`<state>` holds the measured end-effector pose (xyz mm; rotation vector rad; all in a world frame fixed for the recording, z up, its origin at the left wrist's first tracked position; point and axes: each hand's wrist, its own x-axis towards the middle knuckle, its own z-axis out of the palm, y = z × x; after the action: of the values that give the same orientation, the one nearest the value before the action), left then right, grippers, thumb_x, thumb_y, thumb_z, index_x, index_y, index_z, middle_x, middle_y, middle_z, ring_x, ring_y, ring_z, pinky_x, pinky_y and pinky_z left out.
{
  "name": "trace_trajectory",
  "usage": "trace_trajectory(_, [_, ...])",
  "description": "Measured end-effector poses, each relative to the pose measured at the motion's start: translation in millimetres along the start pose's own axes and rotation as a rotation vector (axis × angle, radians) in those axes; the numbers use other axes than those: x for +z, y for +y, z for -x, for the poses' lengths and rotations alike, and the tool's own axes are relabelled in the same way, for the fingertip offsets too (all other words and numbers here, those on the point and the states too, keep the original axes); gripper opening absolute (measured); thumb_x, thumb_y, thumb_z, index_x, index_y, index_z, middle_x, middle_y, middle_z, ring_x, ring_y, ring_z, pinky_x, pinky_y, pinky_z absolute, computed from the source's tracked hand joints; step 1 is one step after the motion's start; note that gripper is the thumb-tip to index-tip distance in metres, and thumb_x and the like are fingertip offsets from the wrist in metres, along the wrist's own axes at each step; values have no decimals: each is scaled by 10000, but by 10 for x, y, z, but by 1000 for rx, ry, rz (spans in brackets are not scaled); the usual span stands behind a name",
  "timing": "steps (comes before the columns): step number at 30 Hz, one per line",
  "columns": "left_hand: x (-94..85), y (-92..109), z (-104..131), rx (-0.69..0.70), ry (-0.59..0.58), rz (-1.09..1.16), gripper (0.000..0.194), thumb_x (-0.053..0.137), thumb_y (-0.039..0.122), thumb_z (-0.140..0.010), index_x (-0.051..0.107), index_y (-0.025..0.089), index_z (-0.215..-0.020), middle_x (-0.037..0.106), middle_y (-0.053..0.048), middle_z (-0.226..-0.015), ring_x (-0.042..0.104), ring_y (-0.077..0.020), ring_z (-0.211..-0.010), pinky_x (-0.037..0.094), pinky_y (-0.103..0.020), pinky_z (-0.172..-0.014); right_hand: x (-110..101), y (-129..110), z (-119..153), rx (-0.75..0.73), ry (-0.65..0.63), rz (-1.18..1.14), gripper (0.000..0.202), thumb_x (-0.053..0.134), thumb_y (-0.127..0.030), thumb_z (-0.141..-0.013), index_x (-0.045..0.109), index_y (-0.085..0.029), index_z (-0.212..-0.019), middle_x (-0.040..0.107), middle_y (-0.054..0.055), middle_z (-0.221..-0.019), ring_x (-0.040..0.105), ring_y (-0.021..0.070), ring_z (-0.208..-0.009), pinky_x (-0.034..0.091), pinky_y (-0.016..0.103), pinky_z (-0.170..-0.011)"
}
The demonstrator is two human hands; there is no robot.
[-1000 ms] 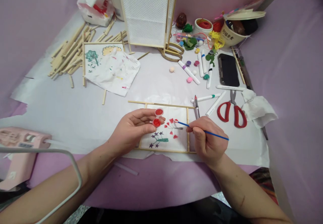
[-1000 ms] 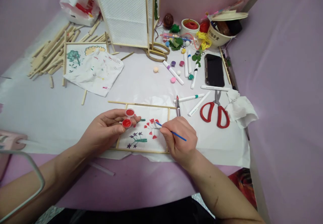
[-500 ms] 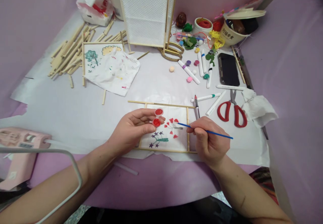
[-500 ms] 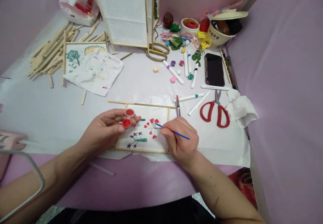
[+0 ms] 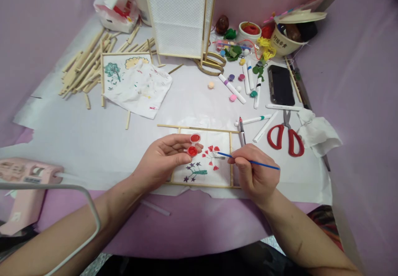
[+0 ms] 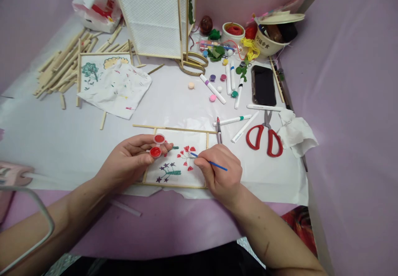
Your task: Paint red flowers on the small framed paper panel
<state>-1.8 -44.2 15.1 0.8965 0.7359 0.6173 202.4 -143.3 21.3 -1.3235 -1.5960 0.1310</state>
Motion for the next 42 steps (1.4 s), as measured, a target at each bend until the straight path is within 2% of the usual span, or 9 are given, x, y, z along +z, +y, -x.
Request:
trace_trajectory(9, [-10,0,10,-6,26,-1,356,861,237,-642,760,232,-983,764,-38,-861,703,-245,-948,521,-408,-949,-7,-6,10,-16,10,-4,169,506,-193,-941,610,-187,-808,621,25,-622,549,146,-572,423,306,-539])
trace_trajectory(15, [-21,-2,2,-12,49,45,354,860,221,-632,754,221,-970,767,-43,-892,706,-257,-969,502,-434,-984,-25,65,57,-87,224,-40,218,458,-320,-971,636,-217,-897,640,29,-661,595,168,-569,457,335,-525])
trace_trajectory(19, [-22,23,-10,28,55,85,344,860,212,-647,750,212,-973,766,-50,-888,712,-236,-943,495,-431,-1003,-19,102,42,-133,252,40,225,443,-354,-975,633,-236,-994,669,50,-745,649,201,-656,495,371,-571])
trace_trajectory(22, [-25,51,-28,77,43,136,320,845,190,-678,747,196,-982,763,-51,-855,713,-199,-914,487,-404,-1024,-16,112,22,-149,288,28,230,434,-329,-975,639,-239,-1026,676,60,-794,662,214,-719,511,384,-605])
trace_trajectory(25, [-27,93,-39,101,26,188,254,803,165,-737,744,180,-984,759,-48,-829,712,-167,-883,482,-398,-1039,-20,126,11,-105,333,16,227,446,-252,-955,638,-244,-1076,693,73,-889,668,230,-815,533,403,-659])
trace_trajectory(28, [-14,120,-24,94,-16,227,232,789,159,-754,740,173,-980,758,-53,-837,707,-213,-978,479,-450,-1043,-14,131,7,-72,281,39,281,440,-230,-942,633,-238,-1147,702,95,-1028,661,252,-930,544,437,-737])
trace_trajectory(32, [54,85,36,56,-85,238,260,806,177,-738,741,176,-989,759,-64,-907,654,-295,-1126,460,-501,-1048,43,46,21,-148,141,46,331,425,-186,-934,621,-215,-1200,701,107,-1097,650,249,-1010,525,458,-839])
trace_trajectory(37, [156,13,98,55,-109,232,299,838,179,-693,743,168,-977,766,-64,-894,681,-230,-1071,459,-383,-1047,173,-154,59,-283,-57,120,352,447,-143,-911,587,-203,-1228,694,111,-1077,637,231,-989,524,434,-828])
trace_trajectory(42, [170,29,104,96,-101,248,279,848,189,-677,748,157,-936,765,-61,-830,714,-180,-930,510,-299,-950,233,-217,35,-332,-237,122,353,438,-146,-937,517,-182,-1280,682,120,-1103,613,215,-1012,521,408,-843])
